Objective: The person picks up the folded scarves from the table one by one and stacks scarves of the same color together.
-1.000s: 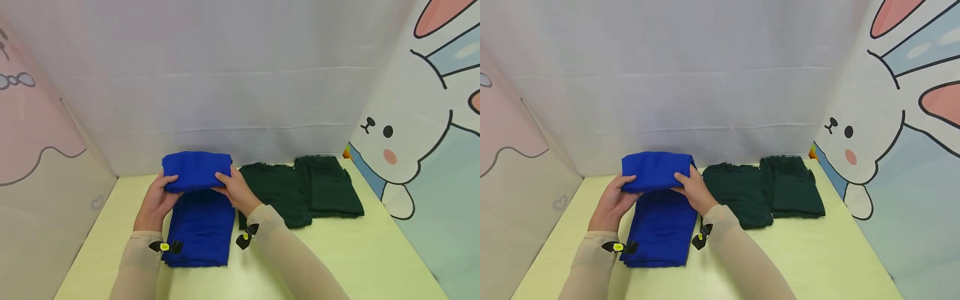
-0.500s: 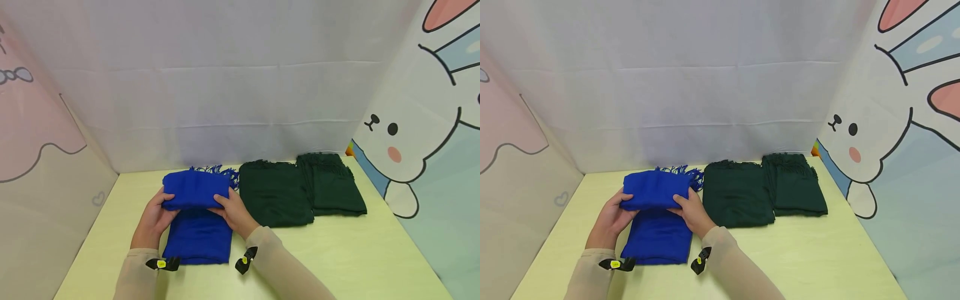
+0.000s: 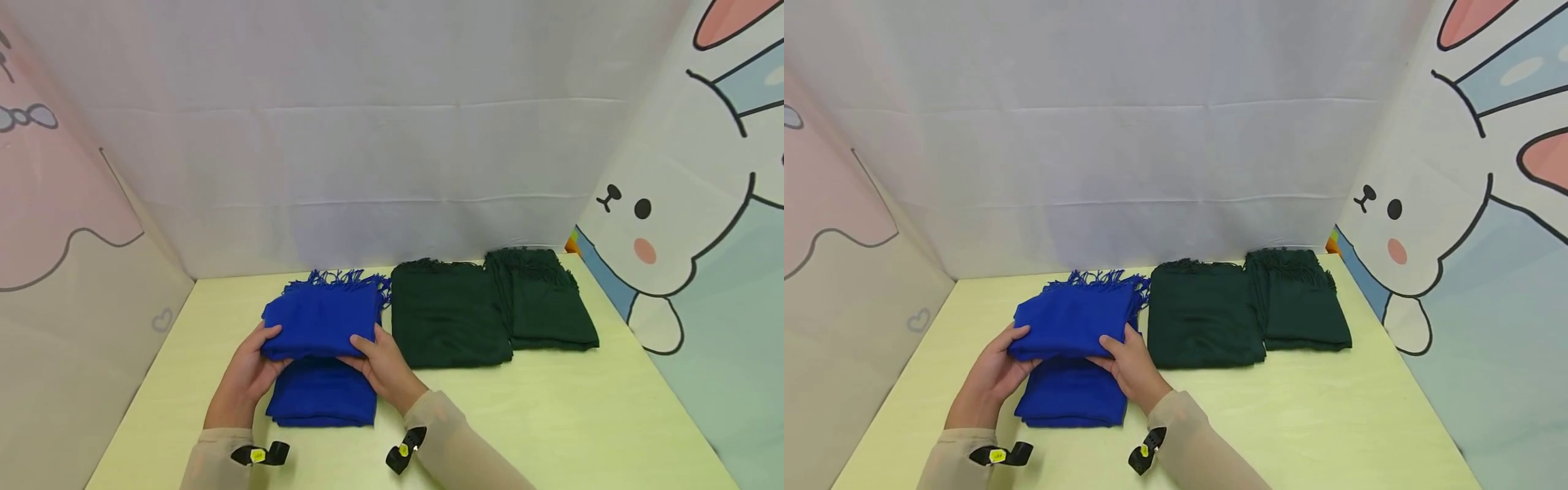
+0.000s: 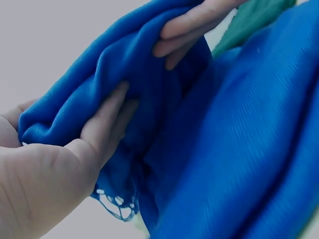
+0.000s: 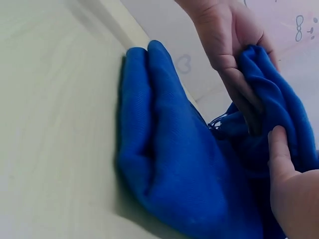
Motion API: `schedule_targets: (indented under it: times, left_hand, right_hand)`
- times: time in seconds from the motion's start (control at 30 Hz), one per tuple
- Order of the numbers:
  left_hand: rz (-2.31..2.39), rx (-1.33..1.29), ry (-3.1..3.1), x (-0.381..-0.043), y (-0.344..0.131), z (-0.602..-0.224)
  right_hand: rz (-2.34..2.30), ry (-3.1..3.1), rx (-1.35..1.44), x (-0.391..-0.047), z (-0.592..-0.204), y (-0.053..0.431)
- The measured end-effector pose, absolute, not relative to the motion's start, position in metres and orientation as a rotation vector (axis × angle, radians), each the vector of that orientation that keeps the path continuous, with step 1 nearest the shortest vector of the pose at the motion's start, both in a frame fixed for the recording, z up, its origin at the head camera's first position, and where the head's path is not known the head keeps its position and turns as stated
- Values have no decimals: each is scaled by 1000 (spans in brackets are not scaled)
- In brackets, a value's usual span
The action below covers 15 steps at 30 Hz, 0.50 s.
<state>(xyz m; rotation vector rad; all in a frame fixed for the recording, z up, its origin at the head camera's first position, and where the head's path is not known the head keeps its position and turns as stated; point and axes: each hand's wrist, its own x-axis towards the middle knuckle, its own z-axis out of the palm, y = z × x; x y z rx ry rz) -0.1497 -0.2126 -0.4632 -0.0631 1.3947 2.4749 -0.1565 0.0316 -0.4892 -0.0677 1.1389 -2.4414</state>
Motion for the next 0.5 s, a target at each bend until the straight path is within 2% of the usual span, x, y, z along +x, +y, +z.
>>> schedule_targets:
  times: [0.5]
  left_hand:
    - [2293, -347, 1649, -139, -220, -495]
  right_hand:
    - [-2398, 1210, -11, -140, -511, 25]
